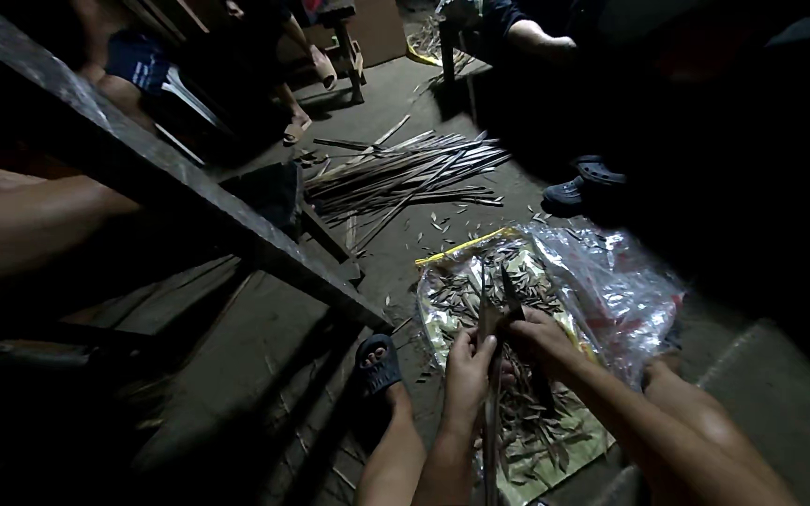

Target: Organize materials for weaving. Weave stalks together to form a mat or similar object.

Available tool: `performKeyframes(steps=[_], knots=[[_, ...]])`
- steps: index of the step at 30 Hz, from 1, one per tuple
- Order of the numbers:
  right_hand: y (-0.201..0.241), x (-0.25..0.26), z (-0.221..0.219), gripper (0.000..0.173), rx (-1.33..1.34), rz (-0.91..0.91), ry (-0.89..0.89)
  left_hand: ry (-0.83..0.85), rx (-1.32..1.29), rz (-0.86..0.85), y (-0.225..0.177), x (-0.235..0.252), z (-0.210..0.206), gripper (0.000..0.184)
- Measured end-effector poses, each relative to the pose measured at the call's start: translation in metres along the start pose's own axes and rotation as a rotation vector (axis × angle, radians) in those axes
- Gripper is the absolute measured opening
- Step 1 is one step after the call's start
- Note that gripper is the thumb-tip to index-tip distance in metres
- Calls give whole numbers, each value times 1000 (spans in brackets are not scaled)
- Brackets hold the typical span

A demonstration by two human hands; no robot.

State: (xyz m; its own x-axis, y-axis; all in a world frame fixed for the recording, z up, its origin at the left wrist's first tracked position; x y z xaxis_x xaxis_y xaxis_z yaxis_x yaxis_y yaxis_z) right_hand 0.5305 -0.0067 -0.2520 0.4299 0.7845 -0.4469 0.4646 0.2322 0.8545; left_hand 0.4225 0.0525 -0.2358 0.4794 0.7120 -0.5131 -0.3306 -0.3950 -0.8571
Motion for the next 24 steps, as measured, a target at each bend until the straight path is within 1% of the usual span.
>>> performKeyframes(steps=[2, 5, 6, 8, 12, 15, 18, 21, 22, 24], knots=[[5, 2, 4, 12, 29, 5, 8, 49, -97, 84, 3, -1, -3, 17], [6, -2, -4, 12, 40, 18, 87, 4, -83, 77, 2, 2, 1, 12], [3, -3, -9, 18, 34, -3, 127, -27, -75, 50, 1, 5, 4, 10], [-2, -6, -15, 30, 59, -51, 144, -94, -25, -20, -3, 8, 11, 11], [-3, -12, -22, 30, 36, 15, 201, -200, 167, -191, -8, 11, 16, 14], [-1, -13, -24, 30, 24, 44, 184, -217, 194, -231, -8, 10, 15, 13], [4, -9, -20, 36, -76, 169, 175, -167, 67, -169, -9, 7, 13, 6], [10, -8, -14, 49, -405, 308, 184, -107, -94, -41, -10, 3, 13, 6], [10, -6, -12, 50, -490, 342, 182, -90, -123, -8, -10, 1, 14, 7], [9, -2, -10, 49, -578, 412, 176, -66, -180, 45, -10, -2, 16, 8]])
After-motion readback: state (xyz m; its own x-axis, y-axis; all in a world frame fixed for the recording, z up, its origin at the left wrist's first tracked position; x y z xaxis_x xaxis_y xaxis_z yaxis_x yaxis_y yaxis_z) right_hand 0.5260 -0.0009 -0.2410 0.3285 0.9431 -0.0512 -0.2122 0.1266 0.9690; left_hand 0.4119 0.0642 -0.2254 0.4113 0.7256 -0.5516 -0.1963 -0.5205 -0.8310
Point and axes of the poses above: each hand's wrist, its own x-axis towards the middle knuckle, its own z-axis out of the back of the hand, y = z × x, the point moved 8 cm from there along x, towards the middle knuckle, and after that the axes turned 3 degrees about -y, right-handed, at the moved point
